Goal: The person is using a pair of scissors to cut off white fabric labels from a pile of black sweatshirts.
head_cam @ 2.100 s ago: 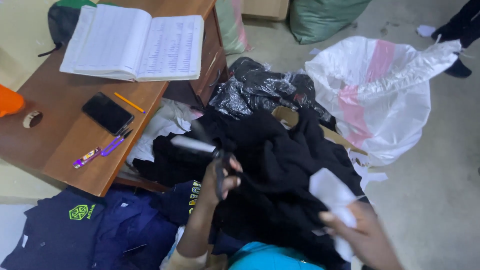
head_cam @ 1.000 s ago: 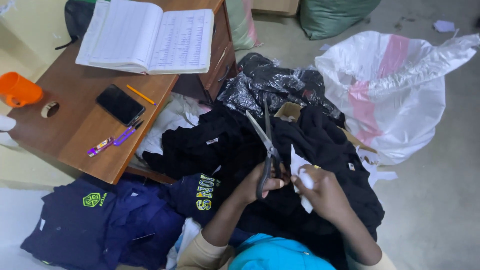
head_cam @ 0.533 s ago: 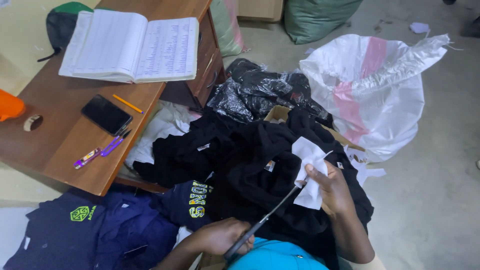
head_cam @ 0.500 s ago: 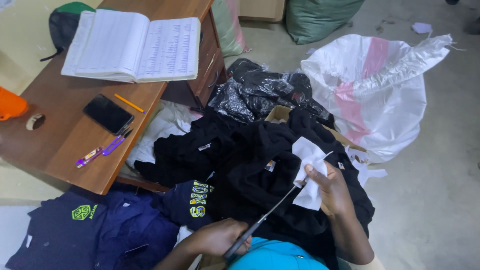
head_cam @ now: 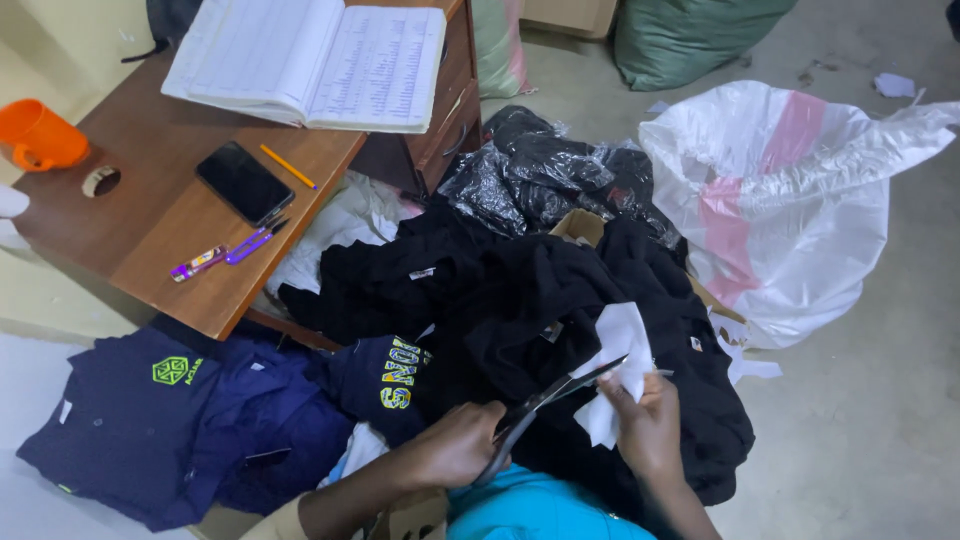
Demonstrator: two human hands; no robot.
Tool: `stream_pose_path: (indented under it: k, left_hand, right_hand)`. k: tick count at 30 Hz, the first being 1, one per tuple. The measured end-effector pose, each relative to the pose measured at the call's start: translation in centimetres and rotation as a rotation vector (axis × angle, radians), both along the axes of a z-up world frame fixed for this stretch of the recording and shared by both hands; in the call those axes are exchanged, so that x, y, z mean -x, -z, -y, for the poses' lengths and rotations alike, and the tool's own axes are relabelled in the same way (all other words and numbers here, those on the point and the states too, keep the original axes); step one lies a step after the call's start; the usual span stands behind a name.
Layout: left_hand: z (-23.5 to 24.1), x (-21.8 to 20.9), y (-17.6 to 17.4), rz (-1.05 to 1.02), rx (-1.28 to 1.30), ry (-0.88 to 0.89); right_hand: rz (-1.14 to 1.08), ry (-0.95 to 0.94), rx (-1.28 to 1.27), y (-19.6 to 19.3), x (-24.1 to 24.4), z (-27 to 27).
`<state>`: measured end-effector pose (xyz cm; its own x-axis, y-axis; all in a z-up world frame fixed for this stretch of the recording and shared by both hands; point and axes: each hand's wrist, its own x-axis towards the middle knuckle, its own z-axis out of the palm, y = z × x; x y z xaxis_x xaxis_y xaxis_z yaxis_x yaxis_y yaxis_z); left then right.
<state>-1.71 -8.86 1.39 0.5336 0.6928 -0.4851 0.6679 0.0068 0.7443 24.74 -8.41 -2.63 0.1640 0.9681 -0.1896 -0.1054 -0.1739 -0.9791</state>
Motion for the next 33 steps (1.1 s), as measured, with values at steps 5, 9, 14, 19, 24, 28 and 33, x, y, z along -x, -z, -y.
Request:
stream_pose_path:
  k: [5, 9, 14, 19, 24, 28, 33]
  left_hand:
    - [0.0, -1.2, -0.2, 0.119, -0.172, -0.039]
    - [-0.5, -2.0, -1.3, 0.065, -0.074, -0.018]
    - [-0.9, 0.5, 0.1, -0.046, -0.35, 0.081]
    - [-1.9, 3.0, -0.3, -0.237, -0.863, 0.078]
    - [-2.2, 4.5, -0.2, -0.734, -1.226, 0.297]
    - [-1.9, 5.1, 0.0, -0.835, -1.232, 0.35]
    - [-1.0, 6.0, -1.9, -0.3, -0.334, 0.12]
  right_hand:
    - [0.277, -0.017, 0.03, -1.5, 0.6, 1.1]
    - [0.23, -0.011, 0.032, -1.7, 1.5, 1.9]
    - [-0.079, -0.07, -0.028, 3.8, -1.4, 1.1]
    - [-0.531, 0.054, 0.139, 9.4, -3.8, 0.5]
    - [-0.638, -0.182, 0.091, 3.7, -1.7, -0.9]
    - [-0.179, -0.164, 0.171, 0.3, -0.2, -0.8]
    - [-0.019, 0.008, 0.073, -2.8, -0.3, 0.0]
